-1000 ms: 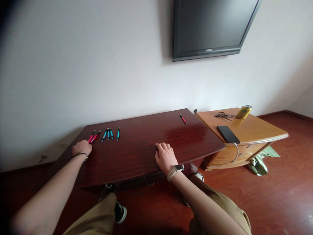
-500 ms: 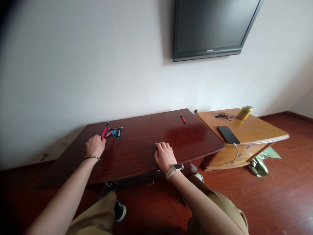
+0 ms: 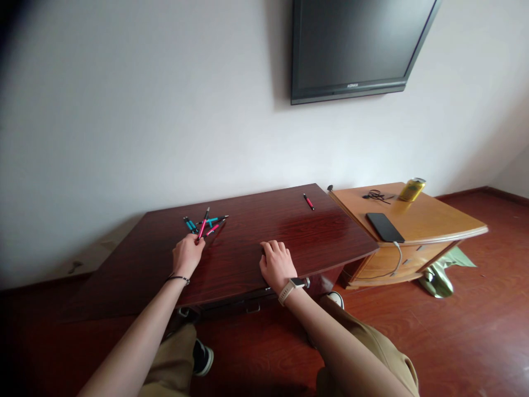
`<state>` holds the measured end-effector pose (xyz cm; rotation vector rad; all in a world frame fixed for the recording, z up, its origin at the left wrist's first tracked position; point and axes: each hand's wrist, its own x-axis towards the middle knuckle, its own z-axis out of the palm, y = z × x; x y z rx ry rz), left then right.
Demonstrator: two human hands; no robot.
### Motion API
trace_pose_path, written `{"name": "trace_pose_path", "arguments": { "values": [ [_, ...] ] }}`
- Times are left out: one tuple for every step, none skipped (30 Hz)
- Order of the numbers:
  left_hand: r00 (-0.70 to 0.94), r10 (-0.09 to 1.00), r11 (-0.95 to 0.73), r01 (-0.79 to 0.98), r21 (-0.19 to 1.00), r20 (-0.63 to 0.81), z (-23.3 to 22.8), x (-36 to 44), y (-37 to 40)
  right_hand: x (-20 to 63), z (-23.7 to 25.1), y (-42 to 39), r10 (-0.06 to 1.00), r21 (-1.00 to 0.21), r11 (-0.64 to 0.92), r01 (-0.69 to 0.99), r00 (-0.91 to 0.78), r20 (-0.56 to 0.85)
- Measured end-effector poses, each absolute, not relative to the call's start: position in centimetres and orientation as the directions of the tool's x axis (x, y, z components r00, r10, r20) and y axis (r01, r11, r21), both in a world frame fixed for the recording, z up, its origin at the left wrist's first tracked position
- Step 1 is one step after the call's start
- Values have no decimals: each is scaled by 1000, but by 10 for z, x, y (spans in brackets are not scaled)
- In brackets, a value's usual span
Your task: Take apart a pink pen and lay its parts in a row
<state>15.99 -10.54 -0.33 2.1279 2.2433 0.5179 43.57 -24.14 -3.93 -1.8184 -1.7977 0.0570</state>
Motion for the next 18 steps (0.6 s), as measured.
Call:
{"name": "trace_pose_path", "arguments": {
  "values": [
    [-66,973,13,972,235,221,-5,164,-109,436,-39,-241,931,-422,70,904,94,354],
    [-54,974,2,974,228,219,-7,167,-112,435,-39,-241,932,-424,67,903,95,350],
    [-36,977,-12,975,220,211,-9,171,-115,435,-38,-241,933,-425,65,903,96,346],
    [-17,978,-28,977,211,208,-11,175,-118,434,-38,-240,935,-426,64,903,95,342],
    [1,978,-44,979,198,211,-14,178,-122,433,-38,-240,936,-425,63,903,94,338],
    [24,976,-65,981,182,218,-15,182,-125,432,-37,-239,938,-424,61,904,93,335],
    [46,973,-85,983,162,228,-17,186,-128,431,-37,-239,939,-422,61,904,91,331],
    [69,970,-104,985,138,234,-17,189,-130,430,-36,-238,941,-422,61,904,89,326],
    [92,967,-122,986,116,237,-17,192,-132,429,-36,-238,942,-424,60,904,89,323],
    [113,965,-139,986,93,237,-16,195,-134,429,-36,-237,943,-425,61,903,88,321],
    [132,963,-153,986,72,235,-15,197,-135,428,-36,-237,943,-426,63,903,85,321],
    [147,962,-164,985,54,230,-14,199,-136,428,-35,-237,943,-426,64,903,84,321],
    [160,961,-173,984,37,226,-12,201,-137,428,-35,-237,943,-424,65,903,83,321],
    [172,960,-181,983,21,222,-10,203,-139,428,-35,-237,943,-422,66,904,81,322],
    [182,959,-188,982,8,218,-9,205,-141,428,-35,-236,944,-420,68,905,78,321],
    [192,958,-196,981,-1,214,-8,206,-143,428,-36,-236,944,-419,69,905,77,321],
    [200,957,-204,979,-5,212,-7,207,-145,428,-36,-236,944,-418,70,906,76,322],
    [207,955,-211,977,-5,211,-6,208,-146,428,-36,-236,944,-418,71,906,75,323]
  ]
}}
